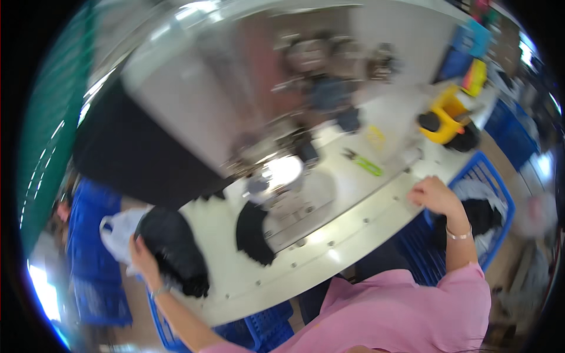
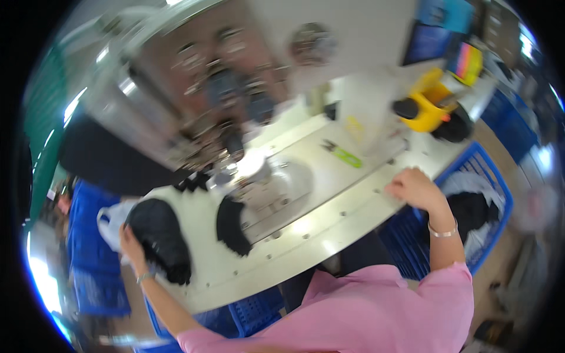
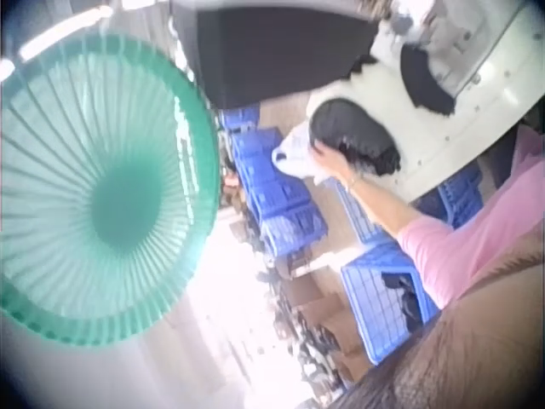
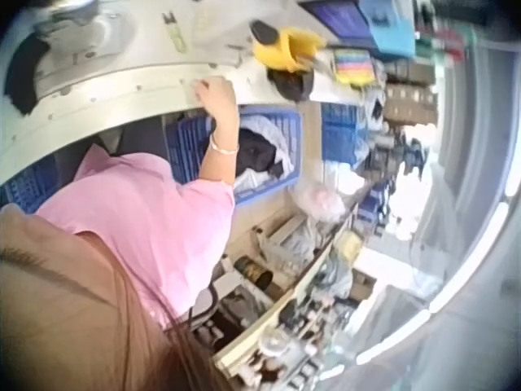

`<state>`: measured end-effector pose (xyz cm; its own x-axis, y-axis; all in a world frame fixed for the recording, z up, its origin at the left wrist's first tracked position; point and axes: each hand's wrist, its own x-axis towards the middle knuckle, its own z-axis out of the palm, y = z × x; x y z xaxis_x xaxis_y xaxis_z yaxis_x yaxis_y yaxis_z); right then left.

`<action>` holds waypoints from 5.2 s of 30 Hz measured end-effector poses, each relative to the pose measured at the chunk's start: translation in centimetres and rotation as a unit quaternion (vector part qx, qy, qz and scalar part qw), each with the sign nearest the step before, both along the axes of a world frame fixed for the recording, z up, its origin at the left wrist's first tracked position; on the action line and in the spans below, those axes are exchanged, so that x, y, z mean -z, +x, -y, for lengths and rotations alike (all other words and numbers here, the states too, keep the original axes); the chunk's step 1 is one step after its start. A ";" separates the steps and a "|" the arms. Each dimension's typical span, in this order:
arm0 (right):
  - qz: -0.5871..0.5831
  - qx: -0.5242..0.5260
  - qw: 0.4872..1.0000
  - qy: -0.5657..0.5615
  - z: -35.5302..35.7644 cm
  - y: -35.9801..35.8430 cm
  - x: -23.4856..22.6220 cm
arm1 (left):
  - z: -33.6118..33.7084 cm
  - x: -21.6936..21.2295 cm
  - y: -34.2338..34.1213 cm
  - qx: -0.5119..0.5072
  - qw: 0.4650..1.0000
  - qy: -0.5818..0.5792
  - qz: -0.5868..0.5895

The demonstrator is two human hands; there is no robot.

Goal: Stitch together black leather shoe components using an industrial sewing machine.

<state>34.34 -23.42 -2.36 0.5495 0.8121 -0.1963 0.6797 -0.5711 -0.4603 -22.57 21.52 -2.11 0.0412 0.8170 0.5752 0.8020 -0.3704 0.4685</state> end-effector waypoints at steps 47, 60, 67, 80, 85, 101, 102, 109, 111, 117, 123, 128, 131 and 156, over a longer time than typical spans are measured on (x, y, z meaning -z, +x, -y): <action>0.184 -0.434 0.881 0.047 -8.7 -7.8 1.0 | 14.9 7.1 23.8 0.350 0.935 -0.044 -0.039; 0.378 -0.334 0.718 0.480 -14.6 -10.2 -3.6 | 20.0 -4.1 21.6 0.449 0.804 -0.248 0.301; 0.361 -0.338 0.733 0.467 -15.4 -10.7 -3.2 | 23.0 -6.1 23.6 0.413 0.901 -0.072 0.112; 0.330 -0.331 0.789 0.399 -14.4 -11.2 -4.5 | 22.2 -6.3 24.8 0.389 0.918 0.078 0.002; 0.320 -0.336 0.794 0.393 -14.6 -10.8 -4.3 | 21.8 -6.7 25.1 0.379 0.919 0.101 -0.030; 0.281 -0.326 0.801 0.417 -15.3 -10.4 -4.4 | 21.4 -7.2 25.9 0.389 0.917 0.080 -0.018; 0.291 -0.329 0.799 0.410 -15.3 -10.4 -4.4 | 21.4 -7.1 25.9 0.389 0.918 0.081 -0.018; 0.273 -0.332 0.808 0.403 -15.6 -9.6 -4.2 | 21.6 -6.6 26.4 0.369 0.921 0.121 -0.038; 0.288 -0.336 0.795 0.414 -15.8 -9.4 -4.4 | 21.5 -6.4 26.5 0.365 0.921 0.128 -0.038; 0.306 -0.370 0.771 0.417 -16.0 -9.3 -4.8 | 22.0 -6.5 26.4 0.343 0.930 0.124 -0.051; 0.331 -0.395 0.731 0.447 -16.3 -9.4 -4.4 | 21.4 -7.3 25.8 0.369 0.926 0.078 -0.001; 0.338 -0.393 0.716 0.468 -16.8 -9.4 -4.7 | 20.6 -7.6 25.3 0.413 0.900 -0.048 0.128; 0.319 -0.390 0.715 0.485 -17.1 -9.3 -4.2 | 20.7 -7.3 25.1 0.417 0.907 0.045 0.030; 0.308 -0.273 0.775 0.480 -15.5 -12.0 -4.5 | 20.9 -6.1 26.2 0.315 0.925 0.179 -0.115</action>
<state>22.37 -7.88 2.09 -0.1789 0.5662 0.8046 0.9587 0.2842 0.0132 3.58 0.67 4.03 0.5987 0.3484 0.7213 0.4382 -0.8962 0.0691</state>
